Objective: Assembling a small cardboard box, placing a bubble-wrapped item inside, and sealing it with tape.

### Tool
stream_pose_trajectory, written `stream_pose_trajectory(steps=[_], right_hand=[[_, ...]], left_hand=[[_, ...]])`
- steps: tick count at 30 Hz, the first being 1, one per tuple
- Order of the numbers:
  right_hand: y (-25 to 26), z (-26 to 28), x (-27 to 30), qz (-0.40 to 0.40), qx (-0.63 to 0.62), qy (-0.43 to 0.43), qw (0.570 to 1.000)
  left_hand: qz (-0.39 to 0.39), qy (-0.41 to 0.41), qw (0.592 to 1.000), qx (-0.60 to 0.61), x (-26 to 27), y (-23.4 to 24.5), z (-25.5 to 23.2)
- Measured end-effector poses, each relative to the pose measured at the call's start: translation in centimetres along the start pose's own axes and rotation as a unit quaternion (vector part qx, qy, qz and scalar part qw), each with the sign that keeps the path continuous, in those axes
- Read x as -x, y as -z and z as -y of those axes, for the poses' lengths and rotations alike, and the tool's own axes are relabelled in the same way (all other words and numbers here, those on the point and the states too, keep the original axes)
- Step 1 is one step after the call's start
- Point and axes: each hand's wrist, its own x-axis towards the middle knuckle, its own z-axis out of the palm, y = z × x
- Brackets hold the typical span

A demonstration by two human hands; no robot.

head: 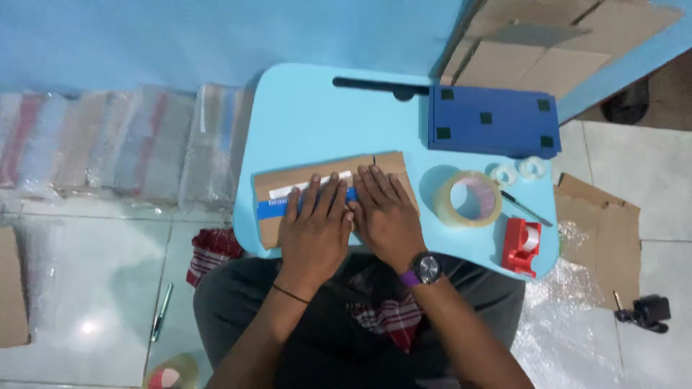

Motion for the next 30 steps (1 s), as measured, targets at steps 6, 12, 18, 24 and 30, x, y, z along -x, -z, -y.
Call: stream_pose_trajectory(steps=[6,12,18,24,30], right_hand=[[4.0,0.8,-0.4,0.043,-0.113,-0.026,0.992],[0.5,-1.1,1.6,0.039,-0.044,-0.004,0.998],[1.8,0.6,0.3,0.063,-0.032,-0.042,0.997],[0.5,0.3,0.9,0.104,-0.071,-0.037,0.991],[9.1,1.1,-1.1,0.056,-0.366,-0.078,0.926]], left_hand=[[0.033,0.053,0.998,0.024,0.8,1.6,0.0],[0.026,0.087,0.996,-0.006,2.6,0.4,0.2],[0.160,0.105,0.981,0.019,0.9,1.6,-1.6],[0.274,0.117,0.954,0.037,-0.4,1.5,-2.4],[0.287,0.124,0.947,0.070,0.0,1.5,-1.0]])
